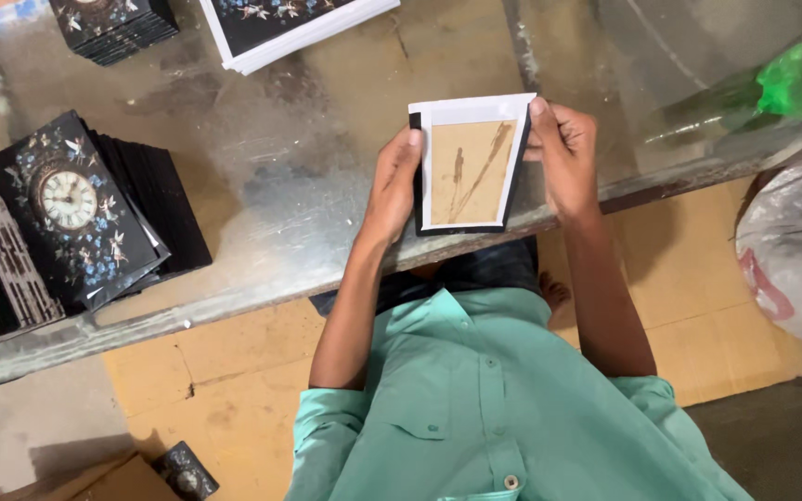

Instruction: The person assembles small clock frames by placing a printed clock image onto a black frame base and pressing the edges to secure it. The person handles the frames one at a time, aligning the image and smoothing the edges before stacking the completed units.

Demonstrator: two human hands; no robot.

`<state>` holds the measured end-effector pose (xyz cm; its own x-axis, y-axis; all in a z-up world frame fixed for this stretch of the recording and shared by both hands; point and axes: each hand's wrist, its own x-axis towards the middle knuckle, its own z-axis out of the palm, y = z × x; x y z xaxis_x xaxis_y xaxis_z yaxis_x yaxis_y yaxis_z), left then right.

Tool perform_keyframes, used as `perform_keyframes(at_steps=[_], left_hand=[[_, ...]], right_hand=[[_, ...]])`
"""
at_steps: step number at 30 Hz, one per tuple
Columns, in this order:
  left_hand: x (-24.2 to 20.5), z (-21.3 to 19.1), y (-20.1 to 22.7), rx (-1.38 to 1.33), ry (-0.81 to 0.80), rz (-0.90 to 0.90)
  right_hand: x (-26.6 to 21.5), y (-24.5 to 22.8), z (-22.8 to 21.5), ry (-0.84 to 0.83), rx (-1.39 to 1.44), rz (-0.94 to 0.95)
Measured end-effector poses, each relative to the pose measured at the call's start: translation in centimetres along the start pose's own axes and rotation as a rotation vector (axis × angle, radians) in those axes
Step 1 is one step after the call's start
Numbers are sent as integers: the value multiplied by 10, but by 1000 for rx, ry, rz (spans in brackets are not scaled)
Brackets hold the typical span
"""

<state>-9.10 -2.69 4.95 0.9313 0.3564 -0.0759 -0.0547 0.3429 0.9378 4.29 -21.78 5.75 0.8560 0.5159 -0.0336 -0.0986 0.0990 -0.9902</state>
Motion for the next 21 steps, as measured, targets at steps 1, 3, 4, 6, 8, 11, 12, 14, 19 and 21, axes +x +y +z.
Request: perform_keyframes(at_steps=[1,3,4,6,8,11,12,14,19,21], left_hand=[[1,1,0,-52,46,-5],[4,4,0,-112,104,18],[5,6,0,-119,117,45],[5,10,1,-163,166,55],[7,14,3,-233,238,30],[7,16,11,-336,271,-23],[6,17,14,-328,265,-4],[5,19,18,-312,246,34],[6,25,16,-240,322,92],[6,25,12,-245,347,116]], right_hand=[[2,0,1,0,51,23],[6,0,3,-1,122,59],[7,0,4,-2,142,72],[6,1,4,-13,153,91],[6,-2,2,-36,139,93],[7,-4,3,-30,141,104],[7,-4,4,-30,138,108],[6,-5,6,-25,131,112],[5,-8,6,18,188,113],[4,-9,7,37,191,115]])
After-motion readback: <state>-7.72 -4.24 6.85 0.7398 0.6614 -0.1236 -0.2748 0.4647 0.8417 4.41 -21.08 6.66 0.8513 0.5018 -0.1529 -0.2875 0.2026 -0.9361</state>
